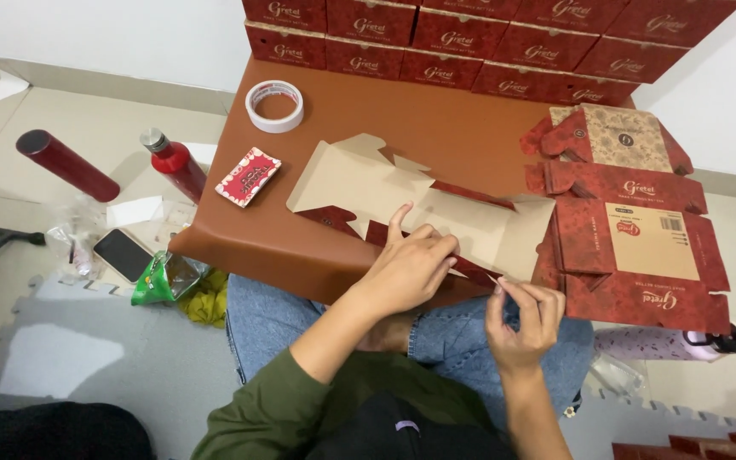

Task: Assembling small cardboard boxes from flat templates by folding and tucking flaps at a steady pace.

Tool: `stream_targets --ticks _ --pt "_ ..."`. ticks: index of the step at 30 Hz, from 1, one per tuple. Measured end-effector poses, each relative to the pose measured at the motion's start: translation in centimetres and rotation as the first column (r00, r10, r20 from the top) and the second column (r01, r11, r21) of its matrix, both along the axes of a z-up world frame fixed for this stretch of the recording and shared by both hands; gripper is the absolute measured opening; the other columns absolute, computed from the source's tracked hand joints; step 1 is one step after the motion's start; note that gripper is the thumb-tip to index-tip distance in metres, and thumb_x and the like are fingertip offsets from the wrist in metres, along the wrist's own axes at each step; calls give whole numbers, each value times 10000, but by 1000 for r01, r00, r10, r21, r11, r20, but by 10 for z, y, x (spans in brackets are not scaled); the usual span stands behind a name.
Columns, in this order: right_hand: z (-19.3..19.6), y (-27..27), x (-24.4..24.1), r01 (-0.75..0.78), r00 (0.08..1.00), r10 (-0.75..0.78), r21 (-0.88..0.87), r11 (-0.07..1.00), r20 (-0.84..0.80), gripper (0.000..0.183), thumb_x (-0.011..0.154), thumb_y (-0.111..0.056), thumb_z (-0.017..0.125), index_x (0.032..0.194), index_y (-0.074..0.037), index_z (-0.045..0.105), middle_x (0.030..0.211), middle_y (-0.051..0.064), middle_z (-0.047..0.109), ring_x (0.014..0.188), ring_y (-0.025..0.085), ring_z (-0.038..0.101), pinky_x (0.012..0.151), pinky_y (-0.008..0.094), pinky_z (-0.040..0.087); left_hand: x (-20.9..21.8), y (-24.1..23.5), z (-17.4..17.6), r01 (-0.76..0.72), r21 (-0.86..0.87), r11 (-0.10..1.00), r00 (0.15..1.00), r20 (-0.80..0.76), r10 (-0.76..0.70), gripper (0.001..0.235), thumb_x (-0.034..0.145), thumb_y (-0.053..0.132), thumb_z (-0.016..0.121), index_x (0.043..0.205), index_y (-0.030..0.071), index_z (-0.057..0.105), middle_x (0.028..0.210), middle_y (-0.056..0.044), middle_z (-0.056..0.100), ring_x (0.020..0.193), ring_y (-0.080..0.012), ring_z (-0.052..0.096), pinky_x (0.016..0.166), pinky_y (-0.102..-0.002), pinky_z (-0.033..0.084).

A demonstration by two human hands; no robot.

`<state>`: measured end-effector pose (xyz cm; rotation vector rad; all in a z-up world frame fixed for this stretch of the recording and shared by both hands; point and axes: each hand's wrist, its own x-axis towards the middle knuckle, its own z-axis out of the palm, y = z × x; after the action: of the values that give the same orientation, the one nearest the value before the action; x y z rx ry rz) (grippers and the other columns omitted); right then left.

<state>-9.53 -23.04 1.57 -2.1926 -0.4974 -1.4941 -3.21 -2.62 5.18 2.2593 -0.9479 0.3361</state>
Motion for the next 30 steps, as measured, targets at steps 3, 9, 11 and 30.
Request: stream_targets --ticks 3,9,11,30 --pt "5 5 -3 -33 999 33 -3 999 -8 142 837 78 776 943 -16 767 856 127 640 739 323 627 687 420 514 0 -1 -3 -2 -6 1000 1000 10 2 117 977 193 555 1012 112 632 817 -113 711 945 -230 654 1166 -637 99" --pt "25 17 -1 -93 995 92 -42 995 -25 171 825 118 784 921 -23 775 897 111 718 761 294 683 687 389 544 2 0 -2 9 -30 1000 999 42 -8 135 992 206 527 1013 120 629 852 -92 702 953 -220 635 1167 -638 97" --pt "22 14 -1 -91 995 88 -60 994 -48 173 835 92 774 942 -45 781 935 108 692 799 309 670 705 407 540 2 1 -2 19 -37 999 999 43 -17 145 1000 201 508 1011 122 629 847 -92 697 953 -220 634 1171 -639 93" --pt "44 -29 13 4 895 -93 -201 980 -436 548 843 214 498 1330 -22 583 1419 254 455 1318 490 466 1067 563 431 -20 0 1 -20 -20 1000 899 437 26 168 988 96 529 971 225 636 993 8 535 1143 -175 538 1136 -690 225"
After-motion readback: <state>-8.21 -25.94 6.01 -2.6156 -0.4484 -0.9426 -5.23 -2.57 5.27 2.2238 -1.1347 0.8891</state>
